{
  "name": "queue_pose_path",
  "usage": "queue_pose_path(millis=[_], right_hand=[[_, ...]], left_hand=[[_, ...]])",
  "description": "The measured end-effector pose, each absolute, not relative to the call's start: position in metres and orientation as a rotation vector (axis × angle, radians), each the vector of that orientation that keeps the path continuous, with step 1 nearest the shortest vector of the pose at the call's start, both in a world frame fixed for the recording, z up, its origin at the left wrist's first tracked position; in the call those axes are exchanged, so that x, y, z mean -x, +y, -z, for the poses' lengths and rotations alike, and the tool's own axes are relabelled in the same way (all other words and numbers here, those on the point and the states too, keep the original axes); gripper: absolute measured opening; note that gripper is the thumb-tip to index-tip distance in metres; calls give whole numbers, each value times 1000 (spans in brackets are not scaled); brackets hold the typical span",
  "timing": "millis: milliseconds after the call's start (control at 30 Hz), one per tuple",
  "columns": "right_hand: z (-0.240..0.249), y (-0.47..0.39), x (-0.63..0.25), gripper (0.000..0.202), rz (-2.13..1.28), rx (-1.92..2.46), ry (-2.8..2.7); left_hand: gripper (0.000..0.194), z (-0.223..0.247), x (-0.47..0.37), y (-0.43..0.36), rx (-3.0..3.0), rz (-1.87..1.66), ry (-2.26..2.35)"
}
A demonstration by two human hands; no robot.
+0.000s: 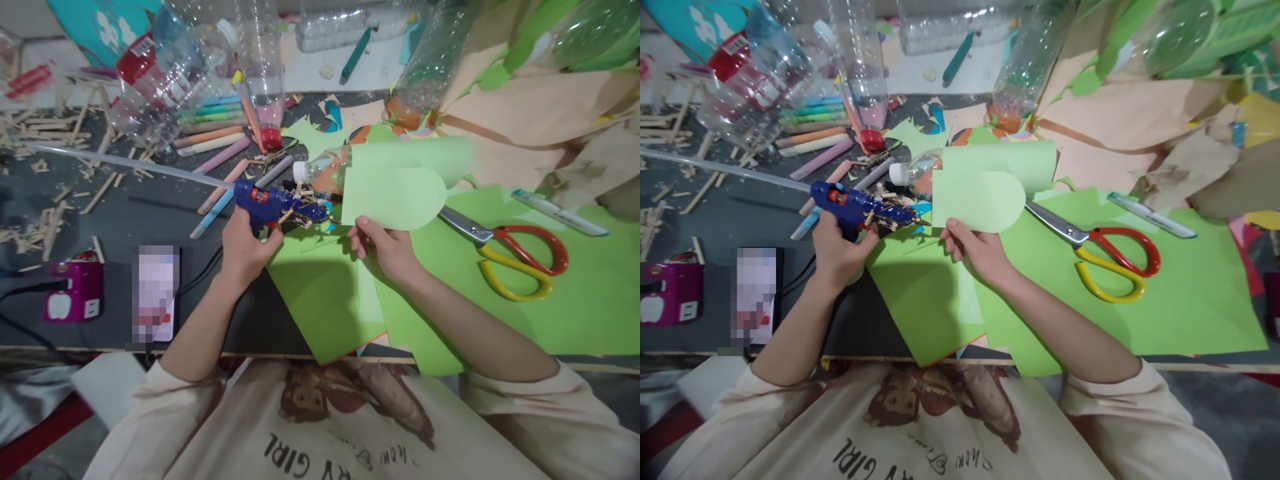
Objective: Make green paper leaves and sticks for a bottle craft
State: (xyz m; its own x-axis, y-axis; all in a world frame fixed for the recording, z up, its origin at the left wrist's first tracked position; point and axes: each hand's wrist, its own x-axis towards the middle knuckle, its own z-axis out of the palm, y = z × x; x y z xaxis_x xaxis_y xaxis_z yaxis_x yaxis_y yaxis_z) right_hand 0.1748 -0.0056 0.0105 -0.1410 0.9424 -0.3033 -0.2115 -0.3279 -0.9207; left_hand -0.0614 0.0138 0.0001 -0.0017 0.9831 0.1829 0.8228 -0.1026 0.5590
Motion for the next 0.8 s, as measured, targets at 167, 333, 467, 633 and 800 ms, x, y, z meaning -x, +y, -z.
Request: queue_pose_path(millis=[167,333,467,633,800], right_hand=[[-10,-5,-175,48,-1635,1196,-926],[-12,-5,-174,46,-1630,1216,-931],[-11,-5,-174,45,-1624,1213,-927],[-11,-5,-175,46,-1630,1204,-926],[-10,-5,-175,48,-1643,1189,-905]], left_hand=[[32,-1,61,15,-1997,-781,1896],[28,0,63,15,-2020,-794,1908],[27,0,63,15,-2005,-770,1900],[30,1,65,15,-1996,-763,1916],[28,4,66,16,-2007,-749,1929]])
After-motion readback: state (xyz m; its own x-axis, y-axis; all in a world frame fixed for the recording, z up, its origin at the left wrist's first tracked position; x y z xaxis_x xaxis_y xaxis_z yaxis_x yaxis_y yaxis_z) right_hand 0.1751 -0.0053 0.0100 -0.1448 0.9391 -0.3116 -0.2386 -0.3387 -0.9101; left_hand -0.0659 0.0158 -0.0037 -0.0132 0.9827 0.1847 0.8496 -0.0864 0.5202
